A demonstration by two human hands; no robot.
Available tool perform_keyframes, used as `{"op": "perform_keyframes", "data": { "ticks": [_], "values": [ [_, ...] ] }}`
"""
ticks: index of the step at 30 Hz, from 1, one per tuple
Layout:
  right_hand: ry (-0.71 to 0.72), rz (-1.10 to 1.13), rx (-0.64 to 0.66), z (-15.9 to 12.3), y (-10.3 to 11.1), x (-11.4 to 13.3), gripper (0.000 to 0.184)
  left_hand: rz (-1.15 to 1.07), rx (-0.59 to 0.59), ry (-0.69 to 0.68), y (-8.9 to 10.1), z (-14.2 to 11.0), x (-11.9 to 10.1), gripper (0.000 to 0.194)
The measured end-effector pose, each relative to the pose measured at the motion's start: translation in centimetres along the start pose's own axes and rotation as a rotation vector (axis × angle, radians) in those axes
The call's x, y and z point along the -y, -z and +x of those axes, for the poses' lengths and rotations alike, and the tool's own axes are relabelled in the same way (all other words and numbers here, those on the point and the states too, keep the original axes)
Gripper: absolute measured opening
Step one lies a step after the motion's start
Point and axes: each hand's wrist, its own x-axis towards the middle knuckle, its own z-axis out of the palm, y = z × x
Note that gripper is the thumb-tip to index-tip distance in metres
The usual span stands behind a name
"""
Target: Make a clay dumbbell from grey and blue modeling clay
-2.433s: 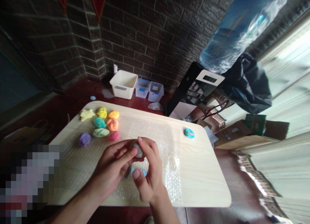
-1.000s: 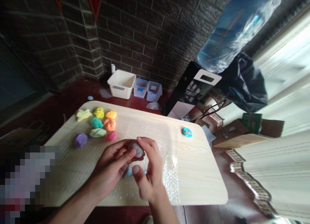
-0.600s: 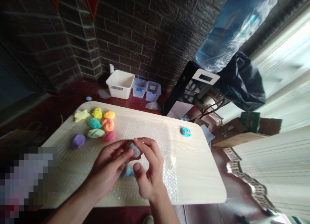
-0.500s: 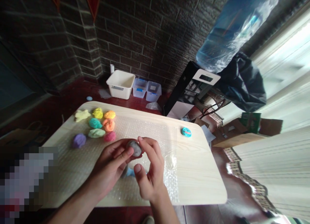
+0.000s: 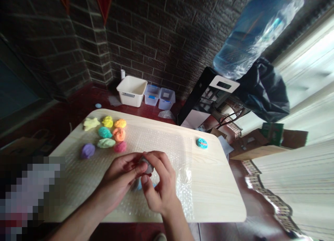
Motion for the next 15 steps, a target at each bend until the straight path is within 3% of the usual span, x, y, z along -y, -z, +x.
{"op": "perform_keyframes", "data": {
  "ticks": [8,11,15],
  "values": [
    [0.036,-0.059,-0.013,-0.19,0.25,-0.48,0.046,0.017,-0.022,0.011,-0.18,0.21,0.45,0.025],
    [-0.004,0.008,0.002,-0.29,0.4,-0.75,0.037,0.03,-0.028,0.009,-0.12,0.19,0.61,0.027],
    [-0.054,0.131,-0.034,-0.47,0.42,-0.7,0.047,0.02,-0.006,-0.015,-0.16,0.2,0.47,0.03]
  ]
}}
